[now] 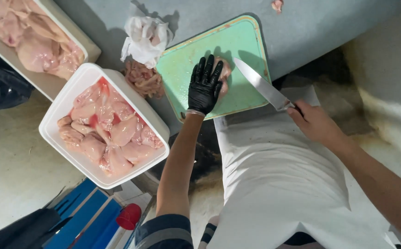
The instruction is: Trimming fat and connective tissue from raw chicken breasts using a knife on a cutting board and sorting them into plastic bins.
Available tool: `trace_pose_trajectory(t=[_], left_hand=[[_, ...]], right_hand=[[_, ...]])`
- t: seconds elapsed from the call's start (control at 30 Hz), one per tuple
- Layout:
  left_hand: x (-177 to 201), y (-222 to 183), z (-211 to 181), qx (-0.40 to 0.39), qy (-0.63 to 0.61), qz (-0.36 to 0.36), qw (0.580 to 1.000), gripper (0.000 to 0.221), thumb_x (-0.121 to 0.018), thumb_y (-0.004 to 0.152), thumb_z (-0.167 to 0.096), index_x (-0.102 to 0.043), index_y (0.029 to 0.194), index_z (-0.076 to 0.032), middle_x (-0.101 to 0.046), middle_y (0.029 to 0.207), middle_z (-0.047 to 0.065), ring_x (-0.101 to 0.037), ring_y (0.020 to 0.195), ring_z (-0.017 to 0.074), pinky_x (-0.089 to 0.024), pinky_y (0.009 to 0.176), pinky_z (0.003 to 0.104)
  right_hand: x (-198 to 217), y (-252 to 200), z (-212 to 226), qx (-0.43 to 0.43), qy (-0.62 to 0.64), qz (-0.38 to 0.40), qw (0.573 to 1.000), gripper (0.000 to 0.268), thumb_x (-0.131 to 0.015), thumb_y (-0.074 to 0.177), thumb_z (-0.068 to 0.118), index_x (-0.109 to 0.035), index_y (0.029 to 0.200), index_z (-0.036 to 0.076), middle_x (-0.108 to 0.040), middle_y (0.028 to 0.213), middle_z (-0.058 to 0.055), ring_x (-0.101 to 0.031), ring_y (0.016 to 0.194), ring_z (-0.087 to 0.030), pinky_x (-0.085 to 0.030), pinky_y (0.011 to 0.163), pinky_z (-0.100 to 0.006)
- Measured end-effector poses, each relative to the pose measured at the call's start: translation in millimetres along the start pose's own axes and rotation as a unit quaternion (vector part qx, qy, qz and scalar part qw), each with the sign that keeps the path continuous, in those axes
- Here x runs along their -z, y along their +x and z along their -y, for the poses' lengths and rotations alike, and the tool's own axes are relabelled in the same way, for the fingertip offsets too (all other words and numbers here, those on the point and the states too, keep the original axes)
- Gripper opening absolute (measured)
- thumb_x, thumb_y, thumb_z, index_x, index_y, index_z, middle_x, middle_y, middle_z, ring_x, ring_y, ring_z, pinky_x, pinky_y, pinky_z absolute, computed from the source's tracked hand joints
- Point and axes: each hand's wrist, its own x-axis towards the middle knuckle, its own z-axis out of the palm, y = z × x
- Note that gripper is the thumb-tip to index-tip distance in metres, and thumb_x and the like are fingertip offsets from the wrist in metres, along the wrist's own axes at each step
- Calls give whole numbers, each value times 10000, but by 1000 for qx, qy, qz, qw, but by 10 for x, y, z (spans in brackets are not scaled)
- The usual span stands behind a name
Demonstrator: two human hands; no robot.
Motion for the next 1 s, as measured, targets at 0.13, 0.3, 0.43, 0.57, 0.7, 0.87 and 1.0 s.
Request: trace_pose_trajectory(t=[0.13,0.3,0.43,0.57,0.7,0.87,1.0], left_hand=[[-117,170,-283,56,7,22,998,663,-573,1082,-399,-313,1678,-270,-236,1752,111,-200,1622,377,-182,1344,504],[-192,523,-734,88,14,-10,996,614,-471,1150,-415,-249,1702,-262,-185,1781,77,-220,1667,342,-226,1372,480],[-169,732,-946,72,22,5,997,612,-493,1159,-448,-265,1700,-273,-194,1777,55,-234,1666,332,-231,1374,464],[-230,770,-1054,108,31,14,994,666,-524,1133,-463,-260,1697,-227,-224,1772,52,-255,1660,311,-242,1368,445],[-231,768,-1103,142,31,20,989,641,-454,1165,-446,-216,1713,-215,-150,1791,75,-198,1688,318,-227,1393,451],[-100,772,-1157,141,5,18,990,660,-427,1160,-456,-193,1719,-196,-129,1798,115,-169,1699,347,-211,1403,474],[-86,796,-1155,138,49,55,988,676,-469,1153,-516,-210,1725,-267,-110,1799,82,-172,1701,323,-231,1400,454]], right_hand=[[47,109,-80,54,61,-45,996,412,-483,1157,293,-566,874,5,-609,566,-170,-570,491,-248,-426,469,-367],[247,201,-236,-11,58,-19,998,407,-443,1156,367,-487,866,85,-579,667,-47,-534,588,-209,-382,558,-416],[542,323,-221,-37,74,2,997,401,-408,1170,397,-511,932,92,-568,739,-52,-520,650,-210,-367,597,-400],[562,641,-180,33,117,11,993,439,-400,1167,400,-437,849,100,-532,603,-40,-522,539,-178,-370,547,-380],[454,1245,-87,126,39,2,991,529,-333,1146,548,-553,1016,85,-656,849,-87,-611,756,-266,-424,677,-438],[639,1077,531,32,24,-8,999,455,-445,1161,447,-513,1020,19,-632,788,-267,-577,717,-501,-393,629,-571],[469,969,123,46,-44,7,998,474,-442,1189,454,-491,1019,14,-610,729,-272,-574,627,-499,-374,552,-557]])
